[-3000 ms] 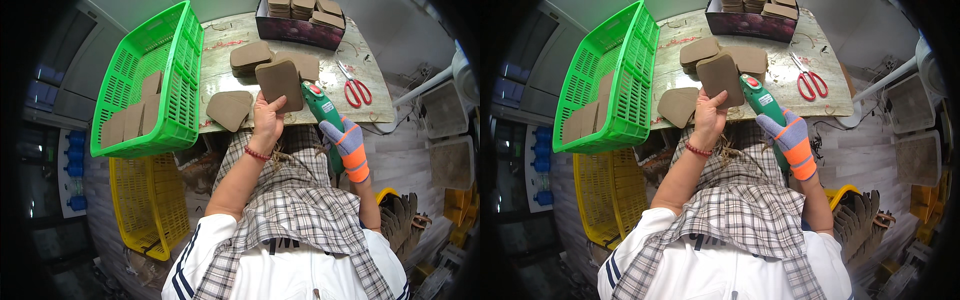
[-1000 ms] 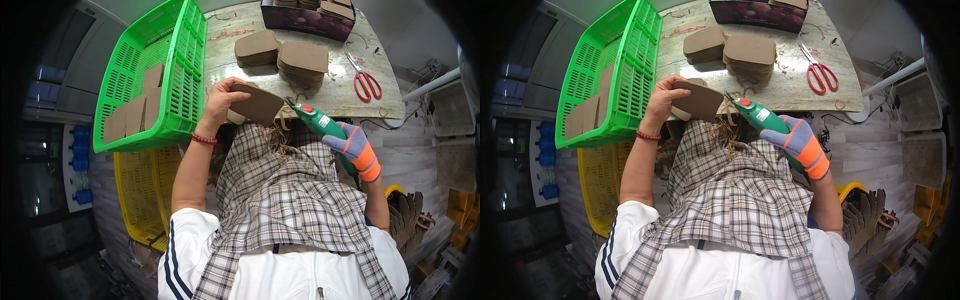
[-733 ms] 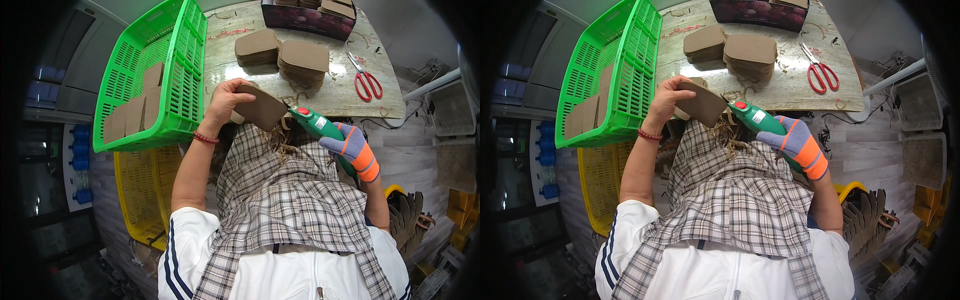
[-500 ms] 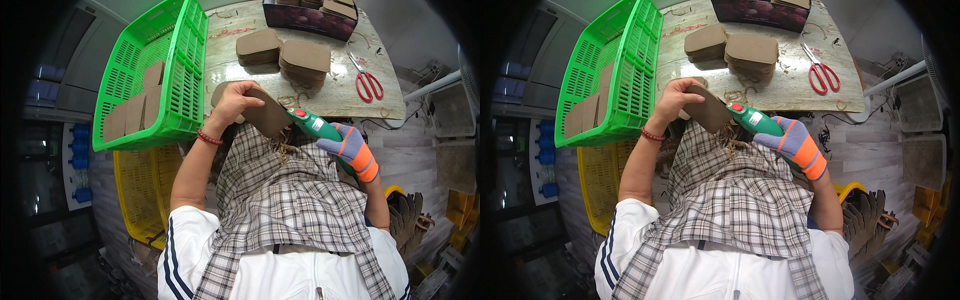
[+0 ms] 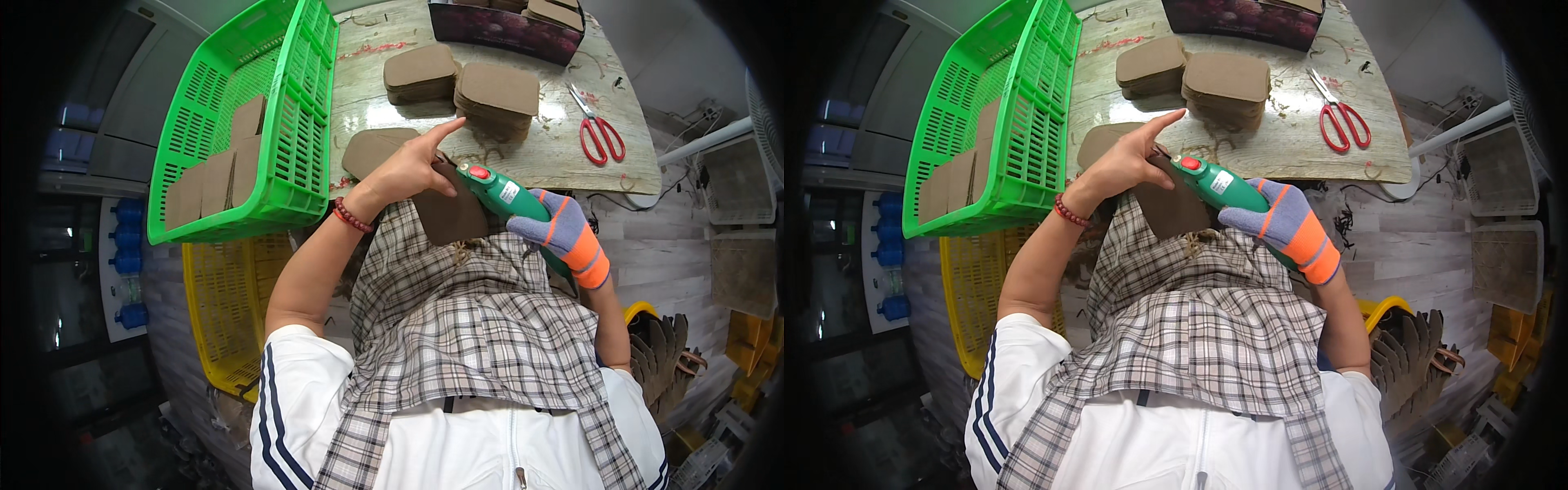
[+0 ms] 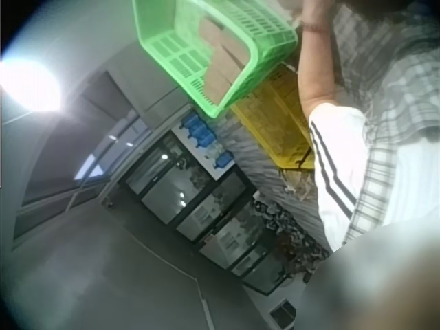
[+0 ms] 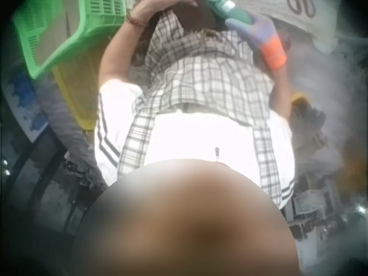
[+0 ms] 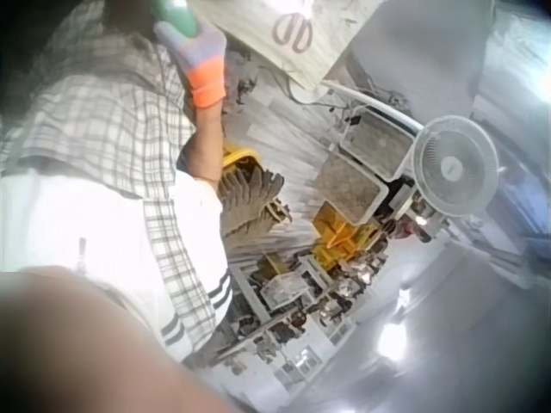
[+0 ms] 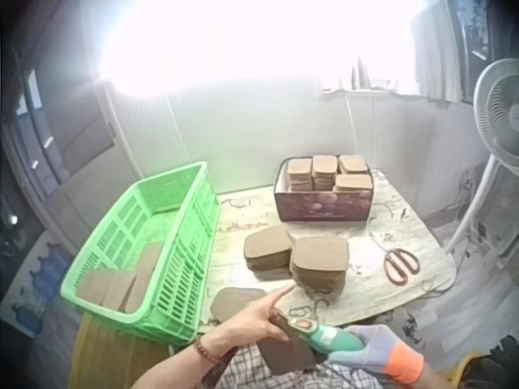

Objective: The person uses a rotary tool to smooth the edges of small rectangular cardboard pieces. They handle each piece one at a time, rotating it to work all sides, then place the finished pieces into a green basket.

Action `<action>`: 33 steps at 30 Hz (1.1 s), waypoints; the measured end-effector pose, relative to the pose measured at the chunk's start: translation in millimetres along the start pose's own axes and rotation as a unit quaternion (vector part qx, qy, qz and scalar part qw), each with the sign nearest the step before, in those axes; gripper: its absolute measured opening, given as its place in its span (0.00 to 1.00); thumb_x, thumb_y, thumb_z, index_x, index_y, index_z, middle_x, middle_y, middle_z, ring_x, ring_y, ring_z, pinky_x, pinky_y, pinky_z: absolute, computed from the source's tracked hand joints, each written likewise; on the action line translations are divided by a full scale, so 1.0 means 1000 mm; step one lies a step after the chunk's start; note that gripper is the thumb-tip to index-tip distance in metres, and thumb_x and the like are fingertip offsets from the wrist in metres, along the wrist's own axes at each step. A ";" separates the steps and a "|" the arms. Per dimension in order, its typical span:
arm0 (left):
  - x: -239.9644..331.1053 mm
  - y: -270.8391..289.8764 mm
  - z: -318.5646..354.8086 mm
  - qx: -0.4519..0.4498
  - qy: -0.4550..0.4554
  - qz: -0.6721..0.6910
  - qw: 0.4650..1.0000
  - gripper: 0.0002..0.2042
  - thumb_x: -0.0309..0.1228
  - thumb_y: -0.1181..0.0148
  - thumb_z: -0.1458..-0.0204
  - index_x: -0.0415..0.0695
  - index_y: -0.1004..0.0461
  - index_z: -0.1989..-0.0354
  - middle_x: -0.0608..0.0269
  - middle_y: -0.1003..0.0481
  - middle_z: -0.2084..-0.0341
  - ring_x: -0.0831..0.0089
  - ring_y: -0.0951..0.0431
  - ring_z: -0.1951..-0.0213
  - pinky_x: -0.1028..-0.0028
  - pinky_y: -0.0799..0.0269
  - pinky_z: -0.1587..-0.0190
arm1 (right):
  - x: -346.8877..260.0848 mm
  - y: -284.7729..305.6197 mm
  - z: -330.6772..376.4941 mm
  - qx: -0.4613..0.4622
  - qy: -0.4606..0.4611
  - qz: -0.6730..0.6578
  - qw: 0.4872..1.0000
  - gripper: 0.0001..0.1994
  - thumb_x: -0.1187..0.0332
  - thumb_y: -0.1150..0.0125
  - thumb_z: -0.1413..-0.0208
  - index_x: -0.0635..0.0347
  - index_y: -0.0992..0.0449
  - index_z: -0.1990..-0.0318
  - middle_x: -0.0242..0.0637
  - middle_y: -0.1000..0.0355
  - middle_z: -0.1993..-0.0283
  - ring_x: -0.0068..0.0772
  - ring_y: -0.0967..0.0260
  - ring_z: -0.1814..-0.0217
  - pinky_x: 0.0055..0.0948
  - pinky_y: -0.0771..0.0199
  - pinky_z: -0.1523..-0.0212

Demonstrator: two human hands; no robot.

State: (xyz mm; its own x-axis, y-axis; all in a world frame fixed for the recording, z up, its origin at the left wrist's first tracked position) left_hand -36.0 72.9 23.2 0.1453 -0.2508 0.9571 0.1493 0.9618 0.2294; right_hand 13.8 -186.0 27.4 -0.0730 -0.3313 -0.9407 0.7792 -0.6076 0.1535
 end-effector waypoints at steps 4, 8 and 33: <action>-0.027 0.004 -0.003 0.063 0.074 0.091 0.991 0.46 0.15 0.33 0.66 0.45 0.47 0.34 0.47 0.34 0.45 0.69 0.28 0.54 0.73 0.31 0.54 | 0.006 0.001 -0.004 0.026 0.002 -0.048 0.999 0.18 0.61 0.32 0.53 0.65 0.26 0.59 0.25 0.33 0.80 0.13 0.39 0.81 0.17 0.40 0.81; -0.043 0.012 0.004 0.233 0.022 0.364 0.901 0.33 0.11 0.40 0.58 0.36 0.42 0.40 0.47 0.36 0.46 0.65 0.27 0.52 0.67 0.26 0.52 | 0.012 0.008 -0.001 0.099 0.026 -0.080 0.992 0.16 0.63 0.34 0.51 0.65 0.27 0.60 0.27 0.33 0.80 0.14 0.39 0.81 0.18 0.39 0.80; 0.016 0.009 0.017 0.135 -0.023 0.001 0.991 0.45 0.15 0.35 0.67 0.44 0.47 0.34 0.66 0.25 0.77 0.83 0.29 0.73 0.81 0.32 0.67 | 0.004 -0.009 0.012 0.067 0.063 0.049 0.995 0.23 0.59 0.28 0.56 0.63 0.26 0.55 0.31 0.25 0.71 0.14 0.32 0.72 0.19 0.30 0.70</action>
State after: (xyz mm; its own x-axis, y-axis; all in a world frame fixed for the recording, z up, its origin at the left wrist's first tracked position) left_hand -48.7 79.1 43.3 0.0993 -0.2487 0.9635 -0.1183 0.9585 0.2596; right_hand -1.2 -190.7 26.0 0.0844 -0.3067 -0.9480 0.6878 -0.6705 0.2782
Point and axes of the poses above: each hand's wrist, its own z-axis away from the middle knuckle, its own y-axis out of the back of the hand, x = y × z, the point moved 1 cm from there along -z, towards the middle knuckle
